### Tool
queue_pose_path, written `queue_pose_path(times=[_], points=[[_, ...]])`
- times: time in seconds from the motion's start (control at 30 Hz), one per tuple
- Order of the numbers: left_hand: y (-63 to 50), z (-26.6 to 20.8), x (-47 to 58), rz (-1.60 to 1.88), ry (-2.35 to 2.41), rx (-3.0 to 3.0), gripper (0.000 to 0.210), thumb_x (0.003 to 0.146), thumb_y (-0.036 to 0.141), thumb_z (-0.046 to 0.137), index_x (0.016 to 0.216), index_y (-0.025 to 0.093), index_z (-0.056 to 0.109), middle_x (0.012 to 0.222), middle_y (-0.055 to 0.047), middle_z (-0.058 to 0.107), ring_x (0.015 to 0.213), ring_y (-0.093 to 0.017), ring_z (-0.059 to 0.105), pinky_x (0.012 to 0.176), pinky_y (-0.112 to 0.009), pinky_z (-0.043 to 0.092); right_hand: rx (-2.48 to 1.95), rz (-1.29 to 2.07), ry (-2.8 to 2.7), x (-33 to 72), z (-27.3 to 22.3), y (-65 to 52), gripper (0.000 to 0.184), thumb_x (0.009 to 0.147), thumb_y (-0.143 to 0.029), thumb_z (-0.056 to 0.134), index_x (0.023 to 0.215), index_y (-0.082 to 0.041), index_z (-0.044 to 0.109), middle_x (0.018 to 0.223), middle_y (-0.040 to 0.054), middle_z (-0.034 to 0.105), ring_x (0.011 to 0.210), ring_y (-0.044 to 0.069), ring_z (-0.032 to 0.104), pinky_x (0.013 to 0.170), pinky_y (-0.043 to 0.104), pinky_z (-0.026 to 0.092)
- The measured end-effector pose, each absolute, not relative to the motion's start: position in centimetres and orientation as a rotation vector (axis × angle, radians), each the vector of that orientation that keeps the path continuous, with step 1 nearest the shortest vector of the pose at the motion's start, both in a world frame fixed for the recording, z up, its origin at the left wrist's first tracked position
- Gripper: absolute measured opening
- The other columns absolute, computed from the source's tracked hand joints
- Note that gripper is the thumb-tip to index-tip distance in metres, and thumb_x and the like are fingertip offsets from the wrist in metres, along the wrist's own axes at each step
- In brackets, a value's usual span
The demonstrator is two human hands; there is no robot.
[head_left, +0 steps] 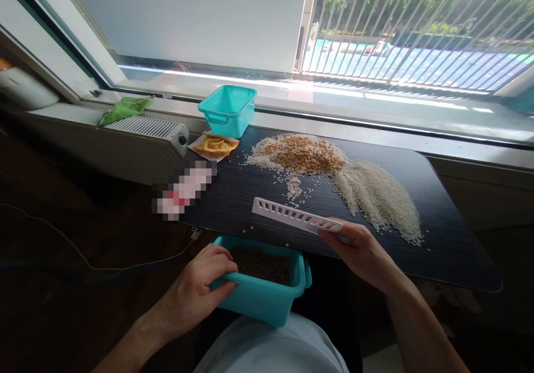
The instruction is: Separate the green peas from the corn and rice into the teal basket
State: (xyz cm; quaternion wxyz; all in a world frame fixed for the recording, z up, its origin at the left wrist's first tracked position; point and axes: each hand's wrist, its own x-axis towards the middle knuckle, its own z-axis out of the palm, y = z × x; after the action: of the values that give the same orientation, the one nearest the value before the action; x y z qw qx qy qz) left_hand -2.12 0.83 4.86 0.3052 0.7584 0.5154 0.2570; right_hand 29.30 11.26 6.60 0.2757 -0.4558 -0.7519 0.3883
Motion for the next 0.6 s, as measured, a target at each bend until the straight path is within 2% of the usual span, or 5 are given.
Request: queue_pose_path(times=[0.27,0.47,0.6], points=[[0.3,4.9,-2.3,0.717,1.393,2.035,0.014,0.088,0.011,0.054,0.089,0.019,0.066,0.089,-0.004,0.070,0.099,-0.021,0.062,0.087,-0.032,0.053,-1.176,1.261,-2.062,28.5,6.1,8.8,0.028,0.094,-0.037,0.054,0.101,-0.021,0.076,0.094,0.0019,0.077,0.085,0.020,0.070,0.077,0.027,0.056],[-0.6,5.1,-2.4,0.762,1.425,2.057,0.013,0.085,0.011,0.057,0.088,0.019,0.067,0.087,-0.004,0.071,0.097,-0.021,0.063,0.085,-0.032,0.054,-1.119,1.211,-1.982,26.6,5.6,9.4,0.030,0.092,-0.041,0.056,0.097,-0.020,0.078,0.091,0.0022,0.078,0.085,0.021,0.070,0.075,0.028,0.057],[-1.6,5.0,-2.6,0.813,1.458,2.083,0.012,0.085,0.012,0.059,0.088,0.019,0.067,0.089,-0.004,0.072,0.097,-0.021,0.063,0.086,-0.032,0.054,-1.040,1.377,-2.003,26.6,5.8,8.3,0.031,0.090,-0.042,0.059,0.100,-0.020,0.078,0.090,0.0023,0.079,0.086,0.022,0.071,0.076,0.030,0.059]])
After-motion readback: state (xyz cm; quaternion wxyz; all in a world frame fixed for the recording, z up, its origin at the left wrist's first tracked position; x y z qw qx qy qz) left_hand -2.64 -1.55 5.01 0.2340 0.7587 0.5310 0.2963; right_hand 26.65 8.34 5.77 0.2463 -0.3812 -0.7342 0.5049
